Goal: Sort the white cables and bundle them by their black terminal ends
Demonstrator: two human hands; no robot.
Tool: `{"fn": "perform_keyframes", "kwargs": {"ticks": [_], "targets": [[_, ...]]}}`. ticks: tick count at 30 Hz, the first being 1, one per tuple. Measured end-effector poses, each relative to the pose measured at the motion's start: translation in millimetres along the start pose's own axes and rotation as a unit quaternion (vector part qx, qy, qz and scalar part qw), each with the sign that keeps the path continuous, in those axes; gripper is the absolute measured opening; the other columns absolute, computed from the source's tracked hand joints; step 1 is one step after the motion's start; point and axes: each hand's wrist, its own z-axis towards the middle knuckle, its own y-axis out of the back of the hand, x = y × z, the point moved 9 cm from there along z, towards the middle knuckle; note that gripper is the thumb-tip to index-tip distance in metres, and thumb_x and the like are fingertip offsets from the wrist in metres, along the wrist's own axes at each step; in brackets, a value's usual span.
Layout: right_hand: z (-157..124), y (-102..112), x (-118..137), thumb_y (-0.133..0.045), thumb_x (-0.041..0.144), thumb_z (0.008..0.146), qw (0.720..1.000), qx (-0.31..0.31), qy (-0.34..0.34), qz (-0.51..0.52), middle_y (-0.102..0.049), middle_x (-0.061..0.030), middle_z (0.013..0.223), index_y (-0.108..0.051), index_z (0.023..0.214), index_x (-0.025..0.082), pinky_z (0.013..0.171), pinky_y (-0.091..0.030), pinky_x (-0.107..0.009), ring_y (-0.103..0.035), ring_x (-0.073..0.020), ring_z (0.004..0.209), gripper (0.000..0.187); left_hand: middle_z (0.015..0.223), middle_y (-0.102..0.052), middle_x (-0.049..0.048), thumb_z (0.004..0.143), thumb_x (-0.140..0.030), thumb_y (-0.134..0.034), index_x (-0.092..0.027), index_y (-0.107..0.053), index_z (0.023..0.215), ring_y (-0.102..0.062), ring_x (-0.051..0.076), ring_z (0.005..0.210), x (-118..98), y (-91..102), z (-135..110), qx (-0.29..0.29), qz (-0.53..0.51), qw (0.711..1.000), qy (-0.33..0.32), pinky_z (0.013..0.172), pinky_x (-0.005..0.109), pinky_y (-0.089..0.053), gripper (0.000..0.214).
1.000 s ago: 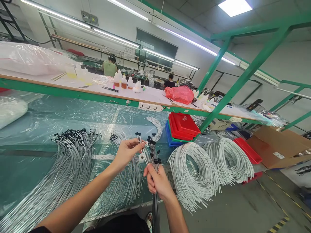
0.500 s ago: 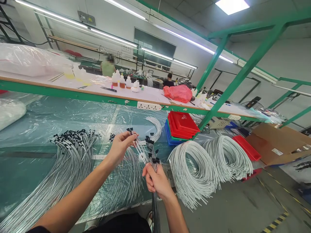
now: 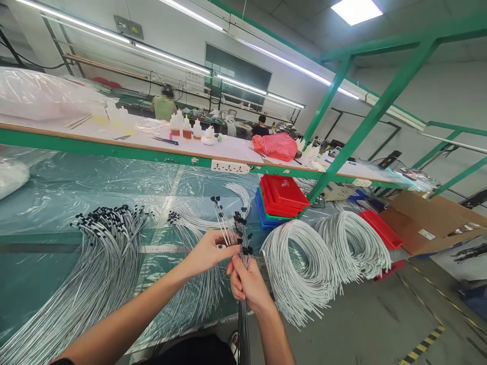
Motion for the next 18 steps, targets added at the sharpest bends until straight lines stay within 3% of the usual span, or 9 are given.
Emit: {"fn": "perform_keyframes", "kwargs": {"ticks": [8,18], "targets": [[-0.6,0.5,-2.1,-0.071,0.066,0.080,1.000,0.020,-0.002,0.014,-0.032,0.0136,0.035,-0.053,0.070,0.018,0.025,-0.020,-0.013,-0.019,-0.0022,0.024,0.052,0.078,-0.067,0.0026,0.077,-0.037,-0.072,-0.014,-0.067,0.083,-0.059,0.015,0.074,2.3,18.2,7.6,-0.074,-0.038,0.996,-0.016,0.073,0.026,-0.046,0.025],[2.2,1.0,-5.4,-0.071,0.065,0.081,1.000,0.014,0.003,0.015,-0.033,0.0133,0.035,-0.054,0.069,0.017,0.026,-0.019,-0.013,-0.019,-0.0018,0.024,0.051,0.071,-0.061,-0.0005,0.071,-0.038,-0.076,-0.014,-0.063,0.080,-0.053,0.012,0.067,8.2,17.7,9.7,-0.081,-0.080,0.994,-0.004,0.067,0.025,-0.043,0.029]]}}
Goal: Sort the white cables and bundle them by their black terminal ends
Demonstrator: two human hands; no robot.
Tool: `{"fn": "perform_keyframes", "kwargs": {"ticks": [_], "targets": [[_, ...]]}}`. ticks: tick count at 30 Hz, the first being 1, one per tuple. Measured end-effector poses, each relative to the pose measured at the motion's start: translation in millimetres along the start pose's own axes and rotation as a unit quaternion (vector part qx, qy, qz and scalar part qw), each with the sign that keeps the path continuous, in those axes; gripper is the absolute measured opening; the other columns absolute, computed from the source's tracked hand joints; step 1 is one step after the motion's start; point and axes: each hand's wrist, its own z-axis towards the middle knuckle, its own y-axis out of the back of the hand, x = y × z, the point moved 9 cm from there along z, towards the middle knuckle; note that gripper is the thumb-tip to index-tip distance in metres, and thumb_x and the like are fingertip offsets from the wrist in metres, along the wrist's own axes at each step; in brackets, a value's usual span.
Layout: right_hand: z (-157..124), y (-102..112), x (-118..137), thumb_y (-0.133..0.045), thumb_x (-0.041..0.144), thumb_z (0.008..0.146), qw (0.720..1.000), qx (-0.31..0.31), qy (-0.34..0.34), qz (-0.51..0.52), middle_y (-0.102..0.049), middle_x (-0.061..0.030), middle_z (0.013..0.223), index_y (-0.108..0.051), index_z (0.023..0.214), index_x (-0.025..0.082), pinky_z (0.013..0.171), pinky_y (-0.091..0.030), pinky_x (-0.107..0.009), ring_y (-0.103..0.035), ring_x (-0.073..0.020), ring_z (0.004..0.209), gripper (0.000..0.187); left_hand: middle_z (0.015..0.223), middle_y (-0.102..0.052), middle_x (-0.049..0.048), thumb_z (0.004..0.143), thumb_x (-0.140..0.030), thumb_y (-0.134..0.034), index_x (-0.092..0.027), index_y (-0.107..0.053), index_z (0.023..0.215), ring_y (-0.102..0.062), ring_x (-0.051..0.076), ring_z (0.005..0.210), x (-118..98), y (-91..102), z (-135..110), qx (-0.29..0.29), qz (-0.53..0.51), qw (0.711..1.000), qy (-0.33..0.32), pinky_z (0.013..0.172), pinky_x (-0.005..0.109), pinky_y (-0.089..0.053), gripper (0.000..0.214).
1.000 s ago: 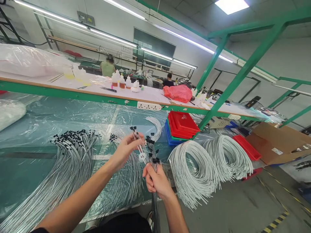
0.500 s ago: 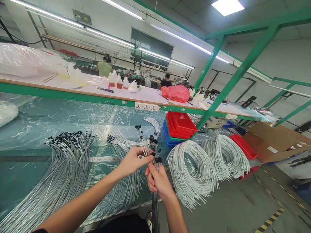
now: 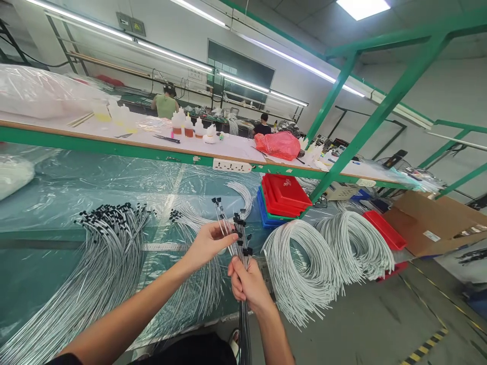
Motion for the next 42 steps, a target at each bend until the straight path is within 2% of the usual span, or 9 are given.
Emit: {"fn": "perform_keyframes", "kwargs": {"ticks": [9,16,23,29,33,38,42], "targets": [[-0.1,-4.7,0.0,-0.072,0.065,0.079,1.000,0.007,0.001,0.008,-0.032,0.0135,0.035,-0.054,0.069,0.018,0.026,-0.017,-0.013,-0.019,-0.0017,0.024,0.052,0.066,-0.060,-0.0026,0.064,-0.034,-0.078,-0.014,-0.065,0.079,-0.051,0.011,0.062,0.7,7.9,-1.7,-0.047,-0.020,0.999,0.017,0.062,0.023,-0.042,0.028],[1.8,-2.3,-1.1,-0.073,0.066,0.078,1.000,-0.011,0.004,0.006,-0.032,0.0137,0.034,-0.054,0.069,0.018,0.026,-0.018,-0.013,-0.018,-0.0016,0.025,0.053,0.074,-0.070,0.0043,0.067,-0.038,-0.074,-0.011,-0.072,0.086,-0.059,0.015,0.068,2.1,2.2,1.9,-0.023,-0.012,0.999,0.037,0.069,0.027,-0.045,0.033],[2.5,3.4,0.1,-0.072,0.068,0.078,1.000,-0.015,0.020,0.017,-0.030,0.0141,0.033,-0.053,0.068,0.018,0.027,-0.018,-0.013,-0.017,-0.0016,0.024,0.054,0.065,-0.065,0.0012,0.071,-0.040,-0.074,-0.013,-0.073,0.083,-0.054,0.012,0.057,1.8,7.5,2.0,-0.048,-0.005,0.998,0.030,0.054,0.023,-0.042,0.030],[1.8,6.7,0.4,-0.070,0.068,0.079,1.000,-0.016,0.022,0.013,-0.030,0.0137,0.034,-0.054,0.069,0.018,0.027,-0.018,-0.013,-0.018,-0.0019,0.025,0.054,0.066,-0.065,0.0006,0.074,-0.043,-0.076,-0.014,-0.073,0.083,-0.056,0.012,0.058,-9.0,26.3,15.4,-0.070,-0.009,0.997,-0.007,0.058,0.024,-0.047,0.030],[3.4,5.8,-1.6,-0.070,0.069,0.079,1.000,-0.015,0.014,0.005,-0.031,0.0133,0.034,-0.054,0.068,0.017,0.027,-0.017,-0.013,-0.018,-0.0018,0.025,0.055,0.070,-0.065,0.0005,0.072,-0.043,-0.077,-0.016,-0.071,0.081,-0.057,0.013,0.062,-12.8,36.9,23.5,-0.088,-0.044,0.995,-0.008,0.058,0.024,-0.049,0.030],[6.3,3.8,-3.6,-0.070,0.069,0.078,1.000,-0.017,0.008,0.001,-0.031,0.0137,0.034,-0.053,0.068,0.018,0.027,-0.017,-0.014,-0.017,-0.0019,0.025,0.055,0.079,-0.064,0.0009,0.069,-0.044,-0.079,-0.017,-0.068,0.086,-0.059,0.015,0.076,-9.5,25.2,20.4,-0.056,-0.105,0.992,0.041,0.062,0.023,-0.050,0.033],[8.7,4.5,-5.2,-0.070,0.071,0.077,1.000,-0.026,0.009,-0.003,-0.030,0.0139,0.034,-0.053,0.068,0.018,0.027,-0.018,-0.014,-0.017,-0.0017,0.025,0.056,0.073,-0.064,-0.0002,0.063,-0.044,-0.083,-0.015,-0.069,0.086,-0.057,0.013,0.068,-4.6,8.3,14.3,-0.011,-0.068,0.995,0.069,0.063,0.023,-0.045,0.039]]}}
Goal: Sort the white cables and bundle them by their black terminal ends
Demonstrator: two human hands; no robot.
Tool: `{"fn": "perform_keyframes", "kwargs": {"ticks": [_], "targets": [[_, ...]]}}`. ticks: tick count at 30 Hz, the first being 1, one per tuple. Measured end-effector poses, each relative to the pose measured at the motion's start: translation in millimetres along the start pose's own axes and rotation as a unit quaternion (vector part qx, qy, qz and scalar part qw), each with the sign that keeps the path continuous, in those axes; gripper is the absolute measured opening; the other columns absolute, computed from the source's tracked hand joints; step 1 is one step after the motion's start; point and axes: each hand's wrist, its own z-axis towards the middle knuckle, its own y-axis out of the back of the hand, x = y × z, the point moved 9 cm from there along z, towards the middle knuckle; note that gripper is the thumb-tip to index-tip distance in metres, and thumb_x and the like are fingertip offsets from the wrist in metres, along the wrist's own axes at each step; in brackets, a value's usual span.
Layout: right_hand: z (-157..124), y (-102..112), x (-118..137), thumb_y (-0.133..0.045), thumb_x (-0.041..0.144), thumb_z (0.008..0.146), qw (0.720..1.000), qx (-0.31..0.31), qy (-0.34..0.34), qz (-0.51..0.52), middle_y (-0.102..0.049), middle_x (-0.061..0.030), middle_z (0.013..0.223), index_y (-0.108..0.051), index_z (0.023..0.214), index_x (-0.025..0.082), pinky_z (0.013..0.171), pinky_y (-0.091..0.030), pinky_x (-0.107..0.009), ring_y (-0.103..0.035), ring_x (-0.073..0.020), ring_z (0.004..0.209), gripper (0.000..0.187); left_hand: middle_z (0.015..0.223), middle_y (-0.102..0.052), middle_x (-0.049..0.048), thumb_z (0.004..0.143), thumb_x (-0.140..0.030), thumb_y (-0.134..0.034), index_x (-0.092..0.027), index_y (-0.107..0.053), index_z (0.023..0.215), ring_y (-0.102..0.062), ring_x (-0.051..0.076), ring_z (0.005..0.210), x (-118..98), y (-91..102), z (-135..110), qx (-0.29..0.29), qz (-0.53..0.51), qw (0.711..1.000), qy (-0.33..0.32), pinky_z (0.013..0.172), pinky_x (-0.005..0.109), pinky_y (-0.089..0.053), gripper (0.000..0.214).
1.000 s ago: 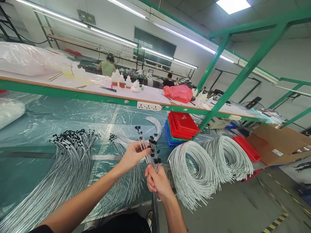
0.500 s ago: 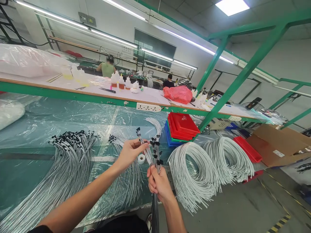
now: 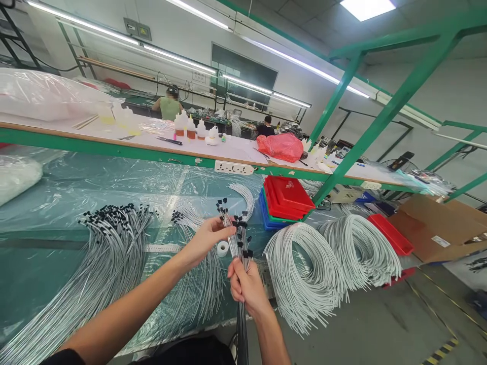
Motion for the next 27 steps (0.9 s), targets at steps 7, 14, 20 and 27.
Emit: {"fn": "perform_keyframes", "kwargs": {"ticks": [7,14,20,27], "targets": [[3.0,3.7,-0.3,-0.069,0.072,0.077,0.999,-0.019,0.013,-0.030,-0.031,0.0132,0.035,-0.053,0.068,0.018,0.027,-0.018,-0.014,-0.019,-0.0019,0.025,0.057,0.065,-0.064,0.0003,0.066,-0.050,-0.080,-0.014,-0.068,0.069,-0.052,0.012,0.061,2.1,-2.9,-1.1,-0.018,0.035,0.999,-0.028,0.060,0.024,-0.039,0.038],[2.2,6.5,2.9,-0.069,0.072,0.076,0.999,-0.033,0.022,-0.018,-0.030,0.0137,0.035,-0.052,0.067,0.018,0.027,-0.018,-0.014,-0.019,-0.0020,0.025,0.057,0.057,-0.056,-0.0023,0.069,-0.050,-0.078,-0.014,-0.067,0.067,-0.046,0.010,0.055,0.8,-0.9,-3.0,-0.014,0.054,0.998,-0.038,0.055,0.023,-0.039,0.038],[0.9,3.3,2.9,-0.069,0.074,0.074,0.999,-0.030,0.017,-0.023,-0.030,0.0136,0.035,-0.052,0.068,0.018,0.027,-0.018,-0.014,-0.020,-0.0021,0.024,0.059,0.056,-0.058,-0.0013,0.073,-0.052,-0.075,-0.015,-0.063,0.063,-0.048,0.011,0.053,-3.9,2.5,-1.9,0.004,0.066,0.996,-0.054,0.053,0.023,-0.037,0.040],[-0.7,0.5,3.2,-0.069,0.074,0.074,0.999,-0.032,0.018,-0.022,-0.031,0.0133,0.035,-0.052,0.068,0.018,0.027,-0.019,-0.014,-0.020,-0.0024,0.025,0.059,0.062,-0.065,0.0013,0.071,-0.053,-0.077,-0.014,-0.068,0.070,-0.053,0.012,0.058,-7.0,8.6,-0.6,-0.029,0.061,0.995,-0.077,0.056,0.024,-0.039,0.040]]}}
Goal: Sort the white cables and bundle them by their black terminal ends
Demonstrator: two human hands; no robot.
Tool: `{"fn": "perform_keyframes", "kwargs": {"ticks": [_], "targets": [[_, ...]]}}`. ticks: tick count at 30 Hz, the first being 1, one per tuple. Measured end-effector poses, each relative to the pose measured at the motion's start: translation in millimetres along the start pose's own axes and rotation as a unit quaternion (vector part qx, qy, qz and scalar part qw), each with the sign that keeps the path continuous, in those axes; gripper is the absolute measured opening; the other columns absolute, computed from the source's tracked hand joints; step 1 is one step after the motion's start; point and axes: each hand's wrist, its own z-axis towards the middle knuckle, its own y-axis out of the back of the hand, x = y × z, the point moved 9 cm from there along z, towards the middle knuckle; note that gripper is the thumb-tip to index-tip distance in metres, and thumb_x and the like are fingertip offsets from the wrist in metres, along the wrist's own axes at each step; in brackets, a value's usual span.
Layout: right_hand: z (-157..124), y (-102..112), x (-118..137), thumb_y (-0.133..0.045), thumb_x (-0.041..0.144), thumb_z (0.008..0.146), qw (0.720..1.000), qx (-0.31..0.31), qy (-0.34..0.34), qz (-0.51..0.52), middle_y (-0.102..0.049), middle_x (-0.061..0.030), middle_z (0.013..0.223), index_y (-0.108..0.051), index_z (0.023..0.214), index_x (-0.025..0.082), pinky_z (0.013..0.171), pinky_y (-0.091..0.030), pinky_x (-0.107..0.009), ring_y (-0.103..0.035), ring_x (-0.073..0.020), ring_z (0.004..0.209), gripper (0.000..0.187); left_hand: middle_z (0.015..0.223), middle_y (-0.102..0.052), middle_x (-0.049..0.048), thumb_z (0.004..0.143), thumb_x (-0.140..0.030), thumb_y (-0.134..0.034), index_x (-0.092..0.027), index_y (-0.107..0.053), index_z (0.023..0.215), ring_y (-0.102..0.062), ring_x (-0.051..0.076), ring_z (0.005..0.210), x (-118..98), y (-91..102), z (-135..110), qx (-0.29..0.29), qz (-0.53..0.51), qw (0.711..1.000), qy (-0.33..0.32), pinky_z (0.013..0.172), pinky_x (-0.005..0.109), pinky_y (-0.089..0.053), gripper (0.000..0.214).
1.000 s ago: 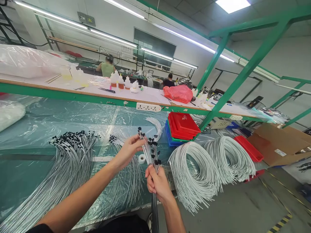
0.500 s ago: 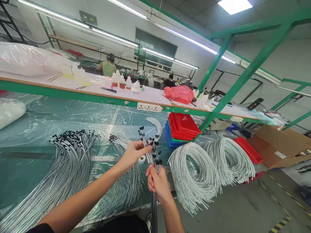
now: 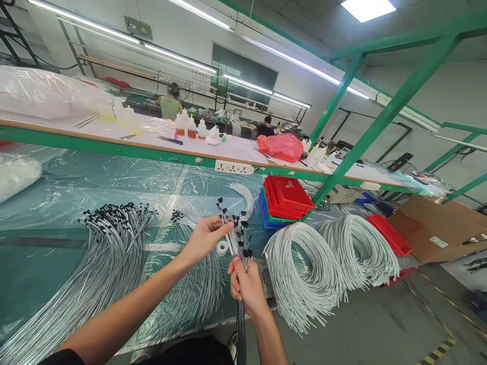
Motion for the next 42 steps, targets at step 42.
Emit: {"fn": "perform_keyframes", "kwargs": {"ticks": [42], "targets": [[-15.4,1.6,-5.8,-0.065,0.076,0.076,0.998,-0.011,0.051,-0.018,-0.029,0.0123,0.034,-0.051,0.063,0.018,0.028,-0.016,-0.014,-0.021,-0.0025,0.024,0.061,0.083,-0.077,0.0061,0.071,-0.042,-0.082,-0.015,-0.071,0.093,-0.068,0.016,0.077,-6.7,-6.8,-17.9,0.012,-0.103,0.994,0.035,0.064,0.022,-0.046,0.036]]}}
